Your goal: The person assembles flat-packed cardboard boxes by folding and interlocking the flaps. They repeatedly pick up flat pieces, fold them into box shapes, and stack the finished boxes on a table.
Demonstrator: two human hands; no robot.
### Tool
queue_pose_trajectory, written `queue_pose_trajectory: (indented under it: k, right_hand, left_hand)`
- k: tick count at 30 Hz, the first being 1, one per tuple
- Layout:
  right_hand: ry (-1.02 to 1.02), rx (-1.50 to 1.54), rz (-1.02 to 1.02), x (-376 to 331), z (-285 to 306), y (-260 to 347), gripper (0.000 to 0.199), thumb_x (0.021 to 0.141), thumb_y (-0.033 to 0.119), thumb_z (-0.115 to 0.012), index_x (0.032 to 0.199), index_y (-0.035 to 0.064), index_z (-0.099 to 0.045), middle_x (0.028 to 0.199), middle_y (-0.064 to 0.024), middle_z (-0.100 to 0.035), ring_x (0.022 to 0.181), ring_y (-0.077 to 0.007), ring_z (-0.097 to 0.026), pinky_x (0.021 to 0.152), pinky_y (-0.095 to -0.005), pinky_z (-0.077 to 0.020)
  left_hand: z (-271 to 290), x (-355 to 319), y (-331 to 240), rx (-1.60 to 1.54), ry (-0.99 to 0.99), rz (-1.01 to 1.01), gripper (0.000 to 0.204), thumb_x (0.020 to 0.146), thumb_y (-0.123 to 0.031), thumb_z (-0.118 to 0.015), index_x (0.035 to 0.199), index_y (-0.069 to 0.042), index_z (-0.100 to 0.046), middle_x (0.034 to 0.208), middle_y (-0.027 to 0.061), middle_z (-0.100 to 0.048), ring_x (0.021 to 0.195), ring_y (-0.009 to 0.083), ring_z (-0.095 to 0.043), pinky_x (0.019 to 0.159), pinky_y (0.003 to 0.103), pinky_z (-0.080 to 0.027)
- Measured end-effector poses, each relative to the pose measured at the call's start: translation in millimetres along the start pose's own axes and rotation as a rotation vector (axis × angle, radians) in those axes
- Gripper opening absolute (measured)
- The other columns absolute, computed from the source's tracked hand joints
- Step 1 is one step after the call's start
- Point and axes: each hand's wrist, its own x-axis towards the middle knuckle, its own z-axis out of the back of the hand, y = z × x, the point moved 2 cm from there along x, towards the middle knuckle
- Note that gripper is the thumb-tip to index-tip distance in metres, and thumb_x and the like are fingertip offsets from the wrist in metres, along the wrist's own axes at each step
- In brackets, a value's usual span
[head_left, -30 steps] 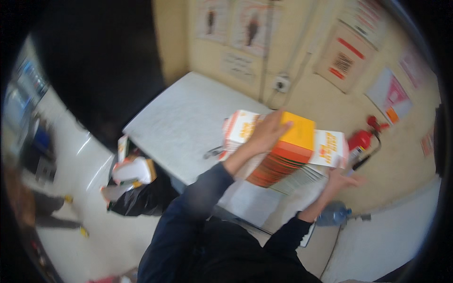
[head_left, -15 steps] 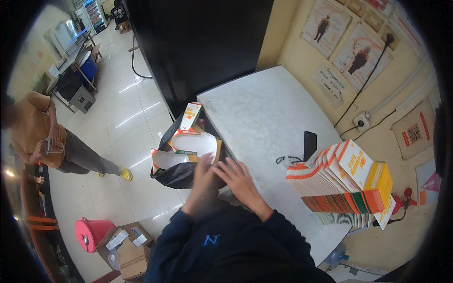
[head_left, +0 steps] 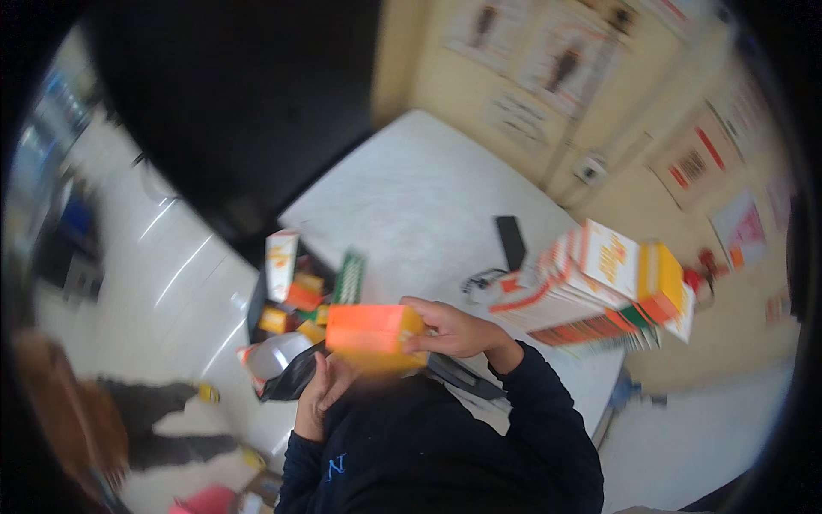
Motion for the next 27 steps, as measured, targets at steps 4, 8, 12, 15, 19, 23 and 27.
queue_pose_trajectory:
  k: [4,8,12,15,19,23,27]
  right_hand:
    - [-0.302,0.372,0.262,-86.5,16.1,46.9,0.044,0.084,0.02,-0.065,0.119,0.002,-0.044,0.111,-0.0049,-0.053,0.103,-0.0123,-0.05,0.089,-0.0277,-0.0387]
    - [-0.967,0.155,0.478,-170.4,10.2,74.5,0.051,0.086,0.017,-0.061,0.129,0.0025,-0.038,0.122,-0.0076,-0.05,0.114,-0.0169,-0.049,0.097,-0.0323,-0.0374]
    - [-1.387,-0.162,0.735,-252.3,31.6,137.6,0.042,0.094,0.027,-0.044,0.125,-0.001,-0.042,0.119,-0.0088,-0.052,0.111,-0.0171,-0.051,0.094,-0.0288,-0.0395]
    - [-1.678,-0.38,0.332,-308.0,94.3,175.8,0.047,0.096,0.037,-0.039,0.122,-0.0013,-0.047,0.115,-0.0093,-0.054,0.108,-0.0142,-0.05,0.092,-0.0261,-0.0393]
    - [-1.496,-0.521,-0.399,-340.6,182.2,147.7,0.051,0.098,0.04,-0.032,0.119,-0.0028,-0.05,0.117,-0.0101,-0.054,0.107,-0.0155,-0.049,0.096,-0.0266,-0.0353]
    - [-1.154,-0.482,-0.477,-343.3,219.7,96.5,0.055,0.097,0.043,-0.036,0.12,-0.0045,-0.05,0.114,-0.0054,-0.056,0.105,-0.0136,-0.05,0.095,-0.0263,-0.0365]
    - [-1.152,-1.157,-0.853,-337.8,208.2,96.6,0.05,0.094,0.039,-0.039,0.133,0.008,-0.037,0.129,-0.0259,-0.044,0.124,-0.0372,-0.039,0.102,-0.0398,-0.0311]
  left_hand:
    - [-79.3,68.5,-6.9,-0.276,0.176,0.052,0.084,0.078,-0.058,-0.056,0.137,-0.004,-0.031,0.141,0.0129,-0.035,0.127,0.0256,-0.038,0.104,0.041,-0.033]
    - [-180.5,102.4,-27.1,-0.13,0.154,-0.177,0.058,0.084,-0.026,-0.065,0.13,-0.002,-0.04,0.125,0.012,-0.05,0.114,0.0228,-0.05,0.098,0.037,-0.039]
    - [-299.5,131.0,-18.8,0.452,0.239,-0.72,0.04,0.082,-0.007,-0.065,0.118,0.001,-0.05,0.114,0.0113,-0.057,0.098,0.0194,-0.057,0.085,0.031,-0.045]
    - [-365.1,169.4,7.8,0.44,0.379,-0.678,0.033,0.084,-0.014,-0.064,0.111,0.001,-0.054,0.113,0.0131,-0.056,0.107,0.0248,-0.051,0.091,0.041,-0.039]
    - [-375.6,214.4,29.3,1.122,0.169,-0.758,0.04,0.086,-0.034,-0.058,0.11,-0.002,-0.058,0.119,0.017,-0.052,0.124,0.034,-0.027,0.101,0.054,-0.013]
    - [-347.3,225.1,46.7,1.304,0.094,-0.615,0.056,0.086,-0.049,-0.052,0.12,-0.005,-0.055,0.135,0.024,-0.034,0.132,0.0409,-0.011,0.102,0.058,-0.001]
    - [-300.6,210.9,58.7,1.462,-0.121,-0.57,0.078,0.084,-0.056,-0.051,0.136,-0.001,-0.032,0.144,0.0297,-0.015,0.137,0.0396,0.004,0.105,0.055,0.001]
